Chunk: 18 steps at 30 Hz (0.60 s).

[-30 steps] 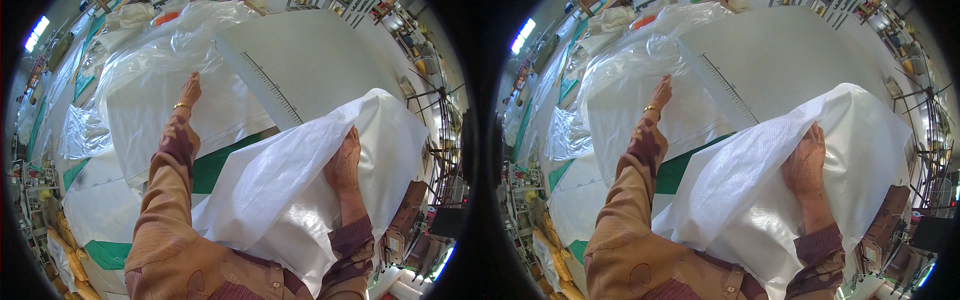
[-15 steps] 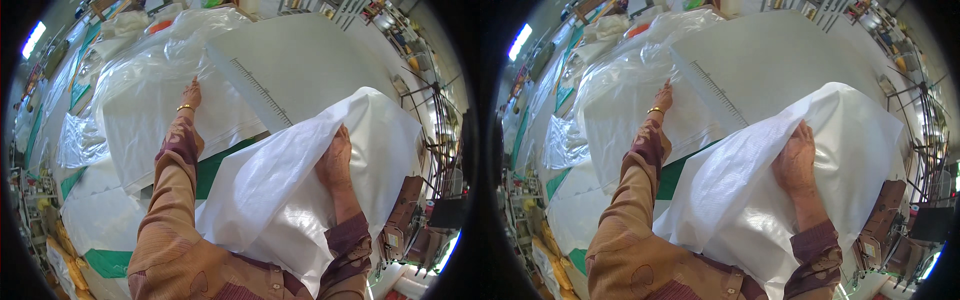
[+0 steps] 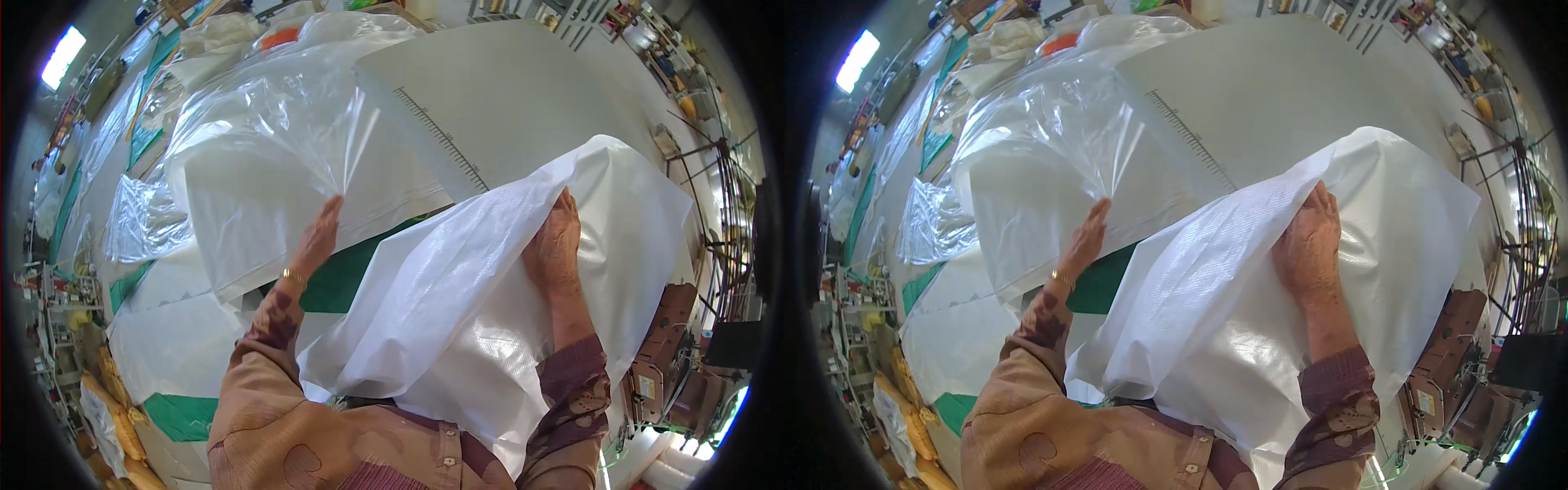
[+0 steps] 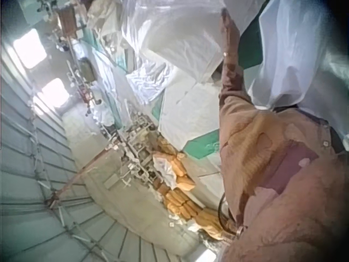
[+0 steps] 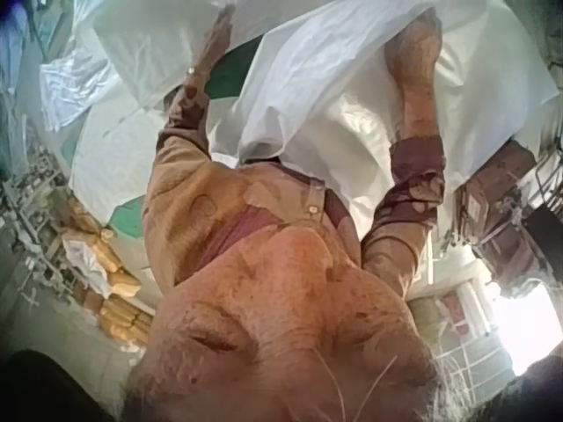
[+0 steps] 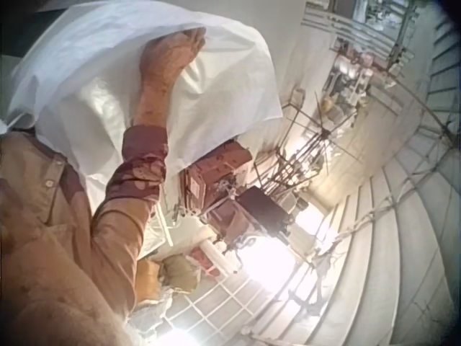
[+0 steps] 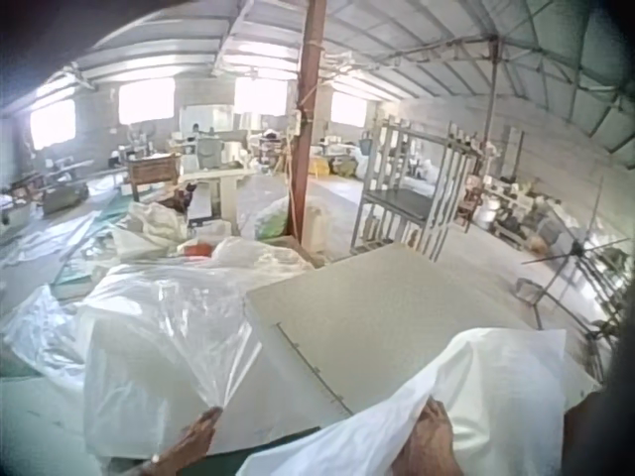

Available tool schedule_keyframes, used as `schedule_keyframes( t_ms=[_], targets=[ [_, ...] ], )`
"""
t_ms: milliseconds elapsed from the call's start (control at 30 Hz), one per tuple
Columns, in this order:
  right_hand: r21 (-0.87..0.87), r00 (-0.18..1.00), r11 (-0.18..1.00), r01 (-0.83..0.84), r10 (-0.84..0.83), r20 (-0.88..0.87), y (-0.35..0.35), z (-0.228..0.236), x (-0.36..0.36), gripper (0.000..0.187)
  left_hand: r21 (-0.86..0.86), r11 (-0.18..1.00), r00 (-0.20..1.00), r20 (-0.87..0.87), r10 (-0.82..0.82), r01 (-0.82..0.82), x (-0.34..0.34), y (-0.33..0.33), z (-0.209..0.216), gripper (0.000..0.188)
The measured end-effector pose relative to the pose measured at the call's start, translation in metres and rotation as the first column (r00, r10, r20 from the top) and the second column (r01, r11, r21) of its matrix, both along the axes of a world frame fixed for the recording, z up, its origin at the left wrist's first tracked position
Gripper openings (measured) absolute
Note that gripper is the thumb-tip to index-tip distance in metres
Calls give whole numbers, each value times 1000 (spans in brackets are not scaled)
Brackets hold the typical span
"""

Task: The person aligns the edges of a large white woven sack and sews them using a sewing machine. They repeatedly guide the fabric through the machine, cut the thread, and reposition the material to continue stitching along the seam. The person also handles a clear plastic bag, folding and manipulating it on the work surface.

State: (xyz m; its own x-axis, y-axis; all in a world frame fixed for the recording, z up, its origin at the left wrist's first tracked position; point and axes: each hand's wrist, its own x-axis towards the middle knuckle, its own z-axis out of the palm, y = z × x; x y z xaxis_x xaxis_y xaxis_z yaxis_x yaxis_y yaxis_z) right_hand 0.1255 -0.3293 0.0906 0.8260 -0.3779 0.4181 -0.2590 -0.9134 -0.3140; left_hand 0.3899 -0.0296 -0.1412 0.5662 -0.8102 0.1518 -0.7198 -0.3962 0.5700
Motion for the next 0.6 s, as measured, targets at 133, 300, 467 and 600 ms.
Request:
schedule_keyframes(
  t_ms=[133,300,467,600],
  targets=[
    [-89,999,996,-5,9,47,1,2,1,15,-190,981,990,-141,23,-50,-67,44,70,52],
    [-179,989,974,137,-125,79,-1,0,-1,17,-635,764,992,-36,121,-117,-118,55,169,43],
    [-48,899,974,222,-185,397,3,0,-18,9,-730,683,974,148,170,-8,-164,70,246,37],
    [-138,852,979,-149,198,484,109,67,-27,30,-770,564,948,310,-76,297,-190,69,275,41]
  ],
)
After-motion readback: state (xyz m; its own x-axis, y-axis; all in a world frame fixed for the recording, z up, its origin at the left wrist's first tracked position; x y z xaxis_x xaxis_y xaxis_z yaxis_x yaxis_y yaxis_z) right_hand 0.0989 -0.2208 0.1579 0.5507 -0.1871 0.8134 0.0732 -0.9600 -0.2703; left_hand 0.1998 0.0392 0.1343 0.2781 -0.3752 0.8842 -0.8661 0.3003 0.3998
